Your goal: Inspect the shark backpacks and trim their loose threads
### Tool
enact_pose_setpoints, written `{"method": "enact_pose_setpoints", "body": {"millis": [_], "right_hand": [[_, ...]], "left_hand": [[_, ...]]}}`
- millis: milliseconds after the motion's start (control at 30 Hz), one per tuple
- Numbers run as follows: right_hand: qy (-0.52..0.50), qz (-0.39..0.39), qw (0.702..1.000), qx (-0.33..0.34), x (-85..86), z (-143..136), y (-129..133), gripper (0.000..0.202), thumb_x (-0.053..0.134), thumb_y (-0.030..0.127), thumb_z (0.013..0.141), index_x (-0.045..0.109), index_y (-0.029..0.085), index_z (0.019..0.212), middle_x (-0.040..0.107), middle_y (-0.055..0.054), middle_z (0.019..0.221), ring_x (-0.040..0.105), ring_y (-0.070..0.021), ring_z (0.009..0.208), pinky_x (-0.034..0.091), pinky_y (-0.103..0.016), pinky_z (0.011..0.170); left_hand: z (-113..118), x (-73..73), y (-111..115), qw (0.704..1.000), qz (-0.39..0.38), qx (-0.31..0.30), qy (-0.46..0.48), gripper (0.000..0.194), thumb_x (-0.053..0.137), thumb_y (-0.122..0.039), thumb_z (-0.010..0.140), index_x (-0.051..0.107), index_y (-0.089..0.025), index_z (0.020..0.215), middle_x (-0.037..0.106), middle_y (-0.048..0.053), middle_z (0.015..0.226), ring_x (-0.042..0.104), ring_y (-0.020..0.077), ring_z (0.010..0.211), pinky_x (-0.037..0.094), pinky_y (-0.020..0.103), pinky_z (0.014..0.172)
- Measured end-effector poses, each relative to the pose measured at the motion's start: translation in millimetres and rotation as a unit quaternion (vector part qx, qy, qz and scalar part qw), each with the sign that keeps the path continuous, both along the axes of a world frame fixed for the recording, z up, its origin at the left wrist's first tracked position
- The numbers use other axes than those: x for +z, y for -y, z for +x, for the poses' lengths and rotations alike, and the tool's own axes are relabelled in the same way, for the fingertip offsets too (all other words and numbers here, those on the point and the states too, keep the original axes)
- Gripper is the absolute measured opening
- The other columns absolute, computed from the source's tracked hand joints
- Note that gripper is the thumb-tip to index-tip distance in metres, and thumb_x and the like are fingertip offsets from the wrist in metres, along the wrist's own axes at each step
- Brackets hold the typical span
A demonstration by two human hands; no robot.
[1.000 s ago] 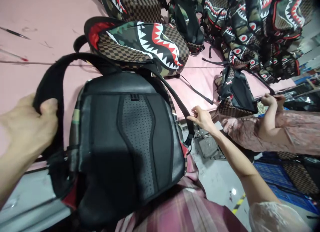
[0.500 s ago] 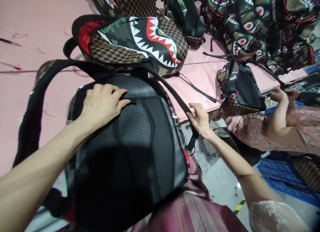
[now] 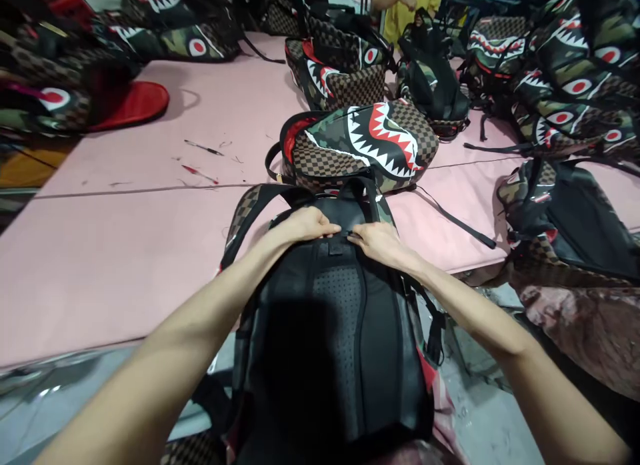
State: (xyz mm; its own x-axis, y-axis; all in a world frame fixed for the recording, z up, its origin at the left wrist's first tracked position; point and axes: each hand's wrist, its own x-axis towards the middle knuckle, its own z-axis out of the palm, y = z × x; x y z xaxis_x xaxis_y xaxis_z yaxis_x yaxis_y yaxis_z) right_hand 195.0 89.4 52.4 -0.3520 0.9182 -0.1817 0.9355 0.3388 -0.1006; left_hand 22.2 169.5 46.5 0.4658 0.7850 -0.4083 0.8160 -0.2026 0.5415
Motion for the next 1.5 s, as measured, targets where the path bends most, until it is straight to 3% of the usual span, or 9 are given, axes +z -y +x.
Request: {"method": "enact_pose_setpoints", "body": {"millis": [300, 467, 667, 767, 867, 1000, 1200, 1333, 1500], "right_hand": [[0.026, 0.034, 0.973, 0.226, -0.7, 9.0, 74.5, 0.018, 0.037, 0.010, 0.086, 0.054, 0.015, 0.089, 0.059, -0.004, 0.081, 0.056, -0.0141, 0.058, 0.031, -0.026, 0.046], [0.058, 0.130, 0.967, 0.209, -13.8, 35.2, 79.4, 0.035, 0.038, 0.003, 0.084, 0.049, 0.011, 0.117, 0.062, -0.011, 0.106, 0.058, -0.0120, 0.058, 0.037, -0.026, 0.048], [0.039, 0.170, 0.970, 0.167, -27.6, 61.0, 71.6, 0.042, 0.038, 0.002, 0.084, 0.050, 0.015, 0.122, 0.059, -0.009, 0.121, 0.062, -0.0115, 0.065, 0.041, -0.024, 0.051], [0.027, 0.135, 0.974, 0.179, -26.9, 65.0, 68.1, 0.039, 0.040, 0.006, 0.084, 0.052, 0.016, 0.120, 0.060, -0.009, 0.119, 0.061, -0.0122, 0.063, 0.040, -0.024, 0.049], [0.024, 0.088, 0.979, 0.184, -23.9, 65.6, 63.2, 0.035, 0.041, 0.009, 0.084, 0.056, 0.015, 0.115, 0.061, -0.010, 0.116, 0.062, -0.0132, 0.061, 0.039, -0.024, 0.047], [0.048, 0.052, 0.975, 0.212, -19.1, 65.1, 55.3, 0.032, 0.036, 0.007, 0.085, 0.056, 0.012, 0.110, 0.063, -0.014, 0.109, 0.061, -0.0138, 0.060, 0.037, -0.024, 0.048], [0.051, -0.015, 0.987, 0.149, -6.3, 63.7, 36.7, 0.036, 0.038, 0.007, 0.085, 0.054, 0.019, 0.115, 0.065, -0.010, 0.104, 0.064, -0.0153, 0.068, 0.039, -0.024, 0.053], [0.000, -0.070, 0.996, 0.060, 7.3, 61.9, 16.8, 0.036, 0.048, 0.030, 0.087, 0.048, 0.026, 0.122, 0.068, -0.005, 0.101, 0.065, -0.0202, 0.082, 0.043, -0.027, 0.063], [-0.075, -0.119, 0.986, 0.093, 26.7, 51.1, -3.3, 0.046, 0.052, 0.030, 0.085, 0.037, 0.021, 0.127, 0.062, -0.005, 0.115, 0.061, -0.0190, 0.098, 0.044, -0.028, 0.075]], "left_hand": [[15.9, -17.7, 20.6, 0.985, 0.063, 0.033, -0.159, 0.034, 0.054, -0.047, 0.076, 0.060, -0.017, 0.062, 0.061, 0.007, 0.060, 0.061, 0.0232, 0.067, 0.037, 0.028, 0.059], [-2.1, -36.2, 58.8, 0.991, 0.085, -0.032, -0.101, 0.020, 0.057, -0.035, 0.077, 0.054, -0.024, 0.092, 0.063, 0.002, 0.084, 0.060, 0.0188, 0.076, 0.037, 0.026, 0.062], [-5.6, -67.9, 82.4, 0.988, 0.078, -0.077, -0.107, 0.023, 0.060, -0.038, 0.075, 0.049, -0.025, 0.091, 0.058, -0.002, 0.089, 0.057, 0.0159, 0.076, 0.037, 0.025, 0.063], [3.1, -60.0, 78.5, 0.979, 0.137, -0.113, -0.099, 0.025, 0.058, -0.035, 0.078, 0.049, -0.026, 0.099, 0.056, -0.001, 0.094, 0.057, 0.0149, 0.075, 0.037, 0.025, 0.060], [22.8, -42.8, 67.1, 0.944, 0.198, -0.254, -0.068, 0.029, 0.058, -0.023, 0.079, 0.050, -0.028, 0.107, 0.054, 0.001, 0.100, 0.057, 0.0154, 0.080, 0.035, 0.024, 0.056], [51.8, -35.5, 52.3, 0.905, 0.207, -0.366, -0.062, 0.013, 0.051, -0.020, 0.082, 0.061, -0.022, 0.090, 0.057, 0.005, 0.094, 0.057, 0.0172, 0.079, 0.034, 0.025, 0.057], [45.9, -42.3, 52.0, 0.965, 0.145, -0.216, -0.041, 0.018, 0.041, -0.018, 0.083, 0.059, -0.019, 0.079, 0.062, 0.005, 0.087, 0.056, 0.0156, 0.069, 0.031, 0.026, 0.054], [34.4, -39.3, 61.3, 0.988, 0.127, -0.049, -0.070, 0.019, 0.040, -0.010, 0.077, 0.056, -0.017, 0.084, 0.063, 0.005, 0.078, 0.057, 0.0163, 0.068, 0.031, 0.026, 0.054], [29.4, -44.1, 74.7, 0.992, 0.076, 0.099, -0.034, 0.011, 0.045, -0.017, 0.076, 0.056, -0.018, 0.077, 0.059, 0.002, 0.064, 0.054, 0.0149, 0.058, 0.030, 0.026, 0.052]]}}
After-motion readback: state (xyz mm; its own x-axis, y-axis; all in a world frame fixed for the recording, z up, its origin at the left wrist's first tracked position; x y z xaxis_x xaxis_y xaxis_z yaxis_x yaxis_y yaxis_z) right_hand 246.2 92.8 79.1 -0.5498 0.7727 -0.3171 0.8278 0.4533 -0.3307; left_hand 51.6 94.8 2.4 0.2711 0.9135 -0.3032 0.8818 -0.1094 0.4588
